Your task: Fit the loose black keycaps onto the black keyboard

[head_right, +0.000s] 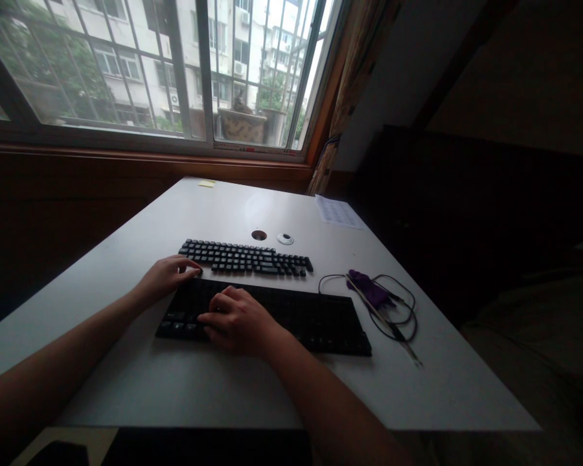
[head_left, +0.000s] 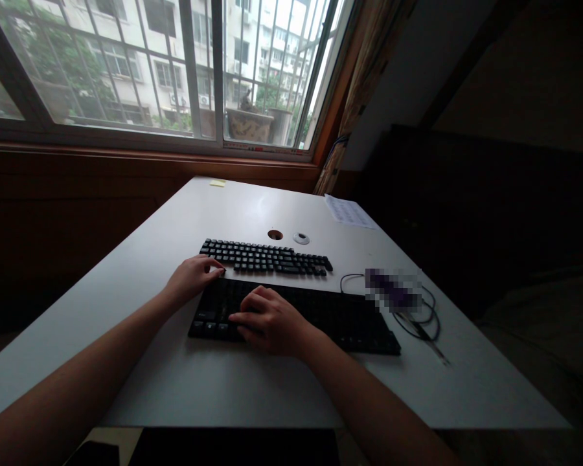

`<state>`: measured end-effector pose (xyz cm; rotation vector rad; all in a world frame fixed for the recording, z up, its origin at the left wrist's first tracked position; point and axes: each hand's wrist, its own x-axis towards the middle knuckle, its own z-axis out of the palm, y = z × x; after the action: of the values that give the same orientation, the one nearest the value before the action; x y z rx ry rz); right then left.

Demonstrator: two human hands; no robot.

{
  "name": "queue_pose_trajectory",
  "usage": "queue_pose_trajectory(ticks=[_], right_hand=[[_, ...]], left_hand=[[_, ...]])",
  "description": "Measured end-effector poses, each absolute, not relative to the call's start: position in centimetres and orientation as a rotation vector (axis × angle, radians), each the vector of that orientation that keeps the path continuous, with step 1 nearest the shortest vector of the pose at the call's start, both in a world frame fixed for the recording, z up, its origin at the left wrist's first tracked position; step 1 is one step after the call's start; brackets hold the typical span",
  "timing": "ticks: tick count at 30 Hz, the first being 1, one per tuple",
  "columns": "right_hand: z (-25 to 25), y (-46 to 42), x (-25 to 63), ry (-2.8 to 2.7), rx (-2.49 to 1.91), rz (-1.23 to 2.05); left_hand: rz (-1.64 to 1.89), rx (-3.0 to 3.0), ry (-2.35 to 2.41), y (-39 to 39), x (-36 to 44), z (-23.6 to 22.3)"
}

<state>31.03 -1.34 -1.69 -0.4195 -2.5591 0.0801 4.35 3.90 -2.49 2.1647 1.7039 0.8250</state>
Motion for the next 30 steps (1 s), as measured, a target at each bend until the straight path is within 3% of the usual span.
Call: queue_pose_trajectory(ticks=[13, 30], right_hand=[[-1.4, -1.4, 31.0, -2.568, -0.415, 0.09], [-1.0, -3.4, 29.5, -2.674, -0.24, 0.091]], left_hand=[[0.745, 2.134, 1.671, 4.5, 3.9, -2.7], [1.005, 2.111, 1.572, 3.8, 4.4, -2.1]])
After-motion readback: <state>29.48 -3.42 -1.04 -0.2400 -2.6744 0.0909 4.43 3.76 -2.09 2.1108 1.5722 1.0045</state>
